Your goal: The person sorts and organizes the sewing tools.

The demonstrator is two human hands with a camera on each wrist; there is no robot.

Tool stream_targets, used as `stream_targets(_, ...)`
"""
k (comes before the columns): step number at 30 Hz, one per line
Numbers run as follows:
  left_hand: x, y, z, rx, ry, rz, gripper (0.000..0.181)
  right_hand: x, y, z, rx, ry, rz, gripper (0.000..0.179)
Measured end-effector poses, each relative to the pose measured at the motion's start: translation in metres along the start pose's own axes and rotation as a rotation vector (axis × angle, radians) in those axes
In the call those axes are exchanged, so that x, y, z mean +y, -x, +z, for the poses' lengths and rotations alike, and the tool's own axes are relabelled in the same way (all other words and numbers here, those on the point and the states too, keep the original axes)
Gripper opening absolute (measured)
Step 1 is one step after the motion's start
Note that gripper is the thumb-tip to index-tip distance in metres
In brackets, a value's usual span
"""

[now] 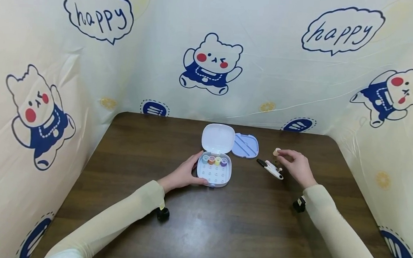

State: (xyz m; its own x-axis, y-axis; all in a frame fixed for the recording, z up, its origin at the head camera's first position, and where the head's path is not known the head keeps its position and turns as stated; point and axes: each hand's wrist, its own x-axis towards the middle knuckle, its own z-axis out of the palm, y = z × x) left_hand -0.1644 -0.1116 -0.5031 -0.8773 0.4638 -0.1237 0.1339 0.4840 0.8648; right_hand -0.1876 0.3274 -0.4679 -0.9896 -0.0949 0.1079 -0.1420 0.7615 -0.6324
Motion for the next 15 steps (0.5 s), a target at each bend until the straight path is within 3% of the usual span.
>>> stream_targets(8, 0.0, 0.0, 0.0, -0.003, -0.004, -0.003, 0.114, 0.023, -0.012, 0.004, 0.051, -0.015, 0.048, 0.036)
stream_targets(15, 0.001, 0.002, 0.0, -0.002, 0.006, 0.002, 0.113, 0.028, -0.018, 0.006, 0.058, -0.022, 0.078, 0.037)
